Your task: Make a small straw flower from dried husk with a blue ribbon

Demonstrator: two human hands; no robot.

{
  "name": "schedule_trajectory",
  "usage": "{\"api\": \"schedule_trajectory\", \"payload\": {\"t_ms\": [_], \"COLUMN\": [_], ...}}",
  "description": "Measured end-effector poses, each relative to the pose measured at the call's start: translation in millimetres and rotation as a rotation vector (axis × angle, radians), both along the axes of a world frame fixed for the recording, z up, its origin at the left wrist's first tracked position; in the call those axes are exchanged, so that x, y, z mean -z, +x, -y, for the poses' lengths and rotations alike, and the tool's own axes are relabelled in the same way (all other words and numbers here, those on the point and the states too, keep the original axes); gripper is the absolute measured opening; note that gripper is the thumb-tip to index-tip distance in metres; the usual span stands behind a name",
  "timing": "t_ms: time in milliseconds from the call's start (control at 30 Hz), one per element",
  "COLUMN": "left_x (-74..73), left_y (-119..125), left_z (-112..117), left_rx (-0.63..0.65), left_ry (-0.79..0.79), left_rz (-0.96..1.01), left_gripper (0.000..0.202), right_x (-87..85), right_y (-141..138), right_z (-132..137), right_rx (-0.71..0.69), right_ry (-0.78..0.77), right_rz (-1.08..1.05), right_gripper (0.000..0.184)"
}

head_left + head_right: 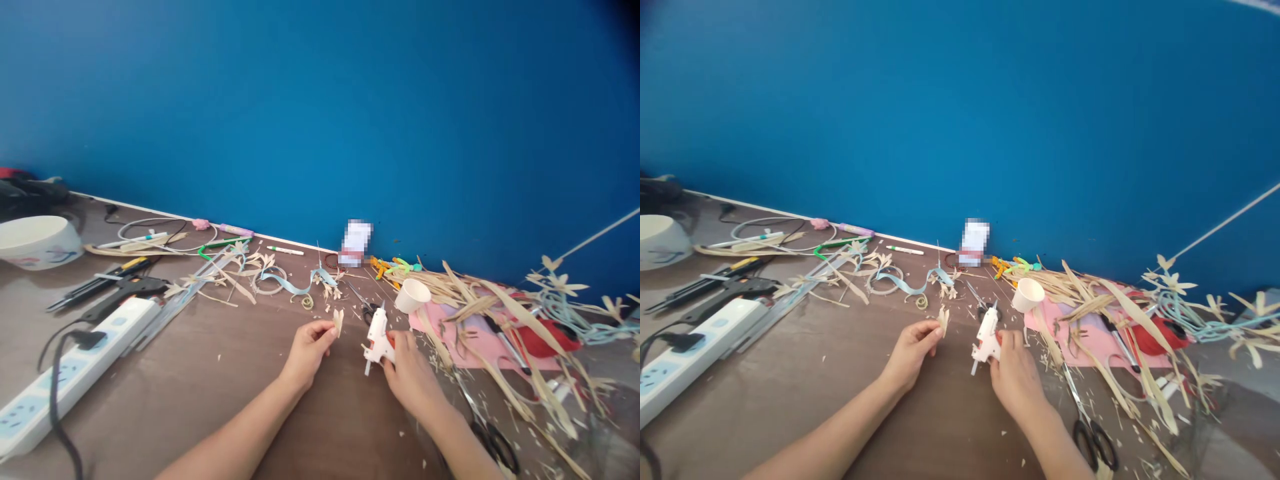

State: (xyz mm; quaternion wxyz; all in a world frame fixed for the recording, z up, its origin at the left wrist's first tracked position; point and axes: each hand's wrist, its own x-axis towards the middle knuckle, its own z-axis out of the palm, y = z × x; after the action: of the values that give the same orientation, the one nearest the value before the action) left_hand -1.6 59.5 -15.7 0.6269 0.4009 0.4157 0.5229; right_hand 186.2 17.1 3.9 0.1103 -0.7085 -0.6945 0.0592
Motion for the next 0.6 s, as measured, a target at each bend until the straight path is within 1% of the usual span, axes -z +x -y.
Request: {"api": "schedule_trajectory", "payload": {"t_ms": [67,133,167,233,300,333,400,433,500,533,600], "left_x": [-1.2,-2.1,-2.3,-2.4,-1.9,-1.5,-0.5,0.1,1.1,1.6,2.2], "left_y": [0,0,0,0,-1,-1,-2,-2,-3,-2,-1], "left_z": [1,2,2,1,1,0,0,0,0,1,2], "left_rx": [0.009,0.013,0.015,0.02,0.024,0.025,0.023,0.021,0.027,0.031,0.05], "left_ry": [0.007,0.008,0.005,-0.001,-0.008,-0.011,-0.017,-0.018,-0.02,-0.022,-0.032], "left_rz": [0.008,0.013,0.016,0.024,0.033,0.035,0.034,0.033,0.033,0.037,0.039], "left_gripper": [0.021,0.021,0.022,0.022,0.022,0.022,0.021,0.02,0.019,0.019,0.02], "right_x": [6.4,8.6,7.1,-1.3,-13.8,-19.8,-28.2,-29.7,-28.0,-25.5,-19.7], "right_y": [6,10,9,5,-1,-4,-7,-6,-2,1,9], "right_z": [-9,-16,-18,-17,-10,-5,7,13,25,30,36], "right_rx": [-0.031,-0.087,-0.104,-0.1,-0.08,-0.082,-0.093,-0.092,-0.071,-0.054,0.002], "right_ry": [-0.034,-0.064,-0.061,0.015,0.118,0.135,0.063,0.003,-0.092,-0.108,-0.08], "right_rz": [0.049,0.064,0.072,0.08,0.027,-0.024,-0.119,-0.15,-0.189,-0.21,-0.289], "right_gripper": [0.031,0.033,0.035,0.042,0.041,0.035,0.019,0.015,0.015,0.015,0.015]}}
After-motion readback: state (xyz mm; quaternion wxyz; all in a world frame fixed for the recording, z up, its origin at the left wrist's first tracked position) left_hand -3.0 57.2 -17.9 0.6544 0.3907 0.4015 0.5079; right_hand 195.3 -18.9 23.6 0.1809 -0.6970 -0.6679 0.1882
